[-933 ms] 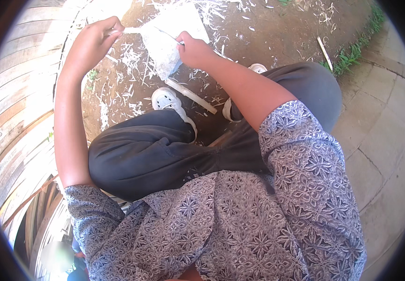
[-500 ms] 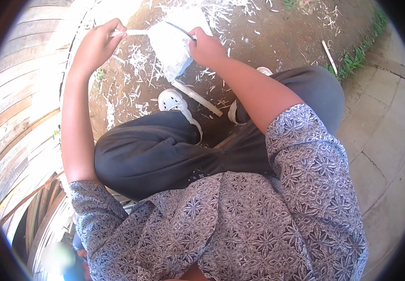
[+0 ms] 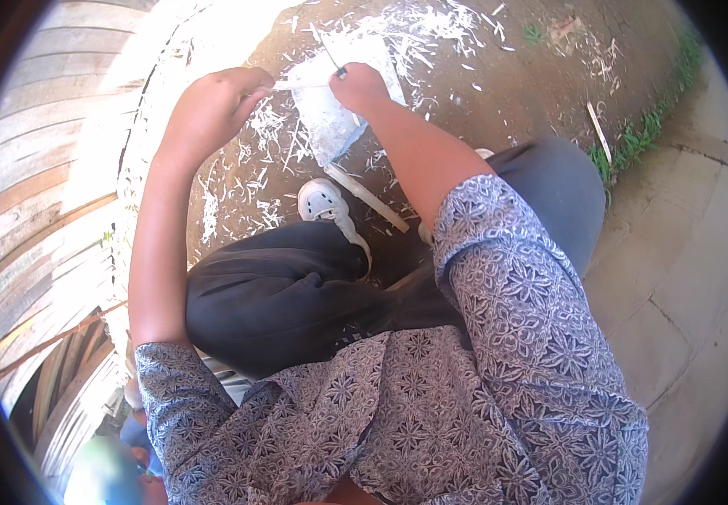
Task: The person sits cross-legged on the ground and uses a knife to peel thin strips from a piece of bamboo. They hold the bamboo in their left hand and scrape the knife along its length with their right hand, producing a pile of white shavings on the ground.
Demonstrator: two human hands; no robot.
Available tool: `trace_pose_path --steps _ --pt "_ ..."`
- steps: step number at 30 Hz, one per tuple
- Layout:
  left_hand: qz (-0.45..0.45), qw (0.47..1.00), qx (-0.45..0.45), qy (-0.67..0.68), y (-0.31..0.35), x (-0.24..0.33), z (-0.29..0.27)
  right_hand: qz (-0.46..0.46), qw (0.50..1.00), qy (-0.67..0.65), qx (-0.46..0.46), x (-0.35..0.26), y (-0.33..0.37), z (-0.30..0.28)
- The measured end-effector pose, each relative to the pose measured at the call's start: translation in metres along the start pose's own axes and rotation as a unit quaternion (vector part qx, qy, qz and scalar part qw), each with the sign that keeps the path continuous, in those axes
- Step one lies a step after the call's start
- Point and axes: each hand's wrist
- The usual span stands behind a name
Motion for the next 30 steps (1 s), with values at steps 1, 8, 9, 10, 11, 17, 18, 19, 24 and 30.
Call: trace_pose_path --steps 1,8,9,10,11,17,18,19,24,30 --pt "-0.006 1.0 0.007 0.004 0.007 -0.002 0.003 0.024 0.999 -0.001 -0.025 -0.003 0.004 -0.001" --pt "-0.02 1.0 0.0 0.004 0.018 -0.033 0.012 -0.03 0.999 0.026 -0.012 -0.009 -0.001 0.006" --pt "-0.01 1.0 0.013 0.004 0.021 -0.034 0.013 -0.038 0.998 0.057 -0.012 -0.013 0.0 0.006" --pt "0.007 1.0 0.026 0.004 0.019 -0.034 0.013 -0.062 0.994 0.091 0.01 -0.01 -0.003 0.007" --pt "0.023 0.999 0.038 0.003 0.018 -0.033 0.013 -0.085 0.988 0.124 0.031 -0.005 -0.008 0.011" --pt "-0.005 0.999 0.031 0.012 0.02 -0.037 0.011 -0.148 0.963 0.209 0.078 -0.006 -0.006 0.019" --pt "-0.005 0.999 0.029 0.018 0.019 -0.037 0.011 -0.151 0.962 0.211 0.08 -0.005 -0.006 0.019" --pt "-0.006 0.999 0.027 0.023 0.02 -0.038 0.012 -0.141 0.963 0.218 0.078 -0.008 -0.004 0.019" --pt "-0.004 0.999 0.032 0.035 0.018 -0.037 0.013 -0.074 0.951 0.268 0.135 0.006 -0.017 -0.006" --pt "-0.025 1.0 0.017 0.004 0.007 -0.031 0.005 -0.217 0.913 0.215 0.271 0.0 -0.038 -0.078"
Point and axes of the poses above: each hand's wrist, its own y-axis away from the middle knuckle, its own z-axis out of the palm, x = y × z, and after that the axes turned 7 degrees about y, right-handed
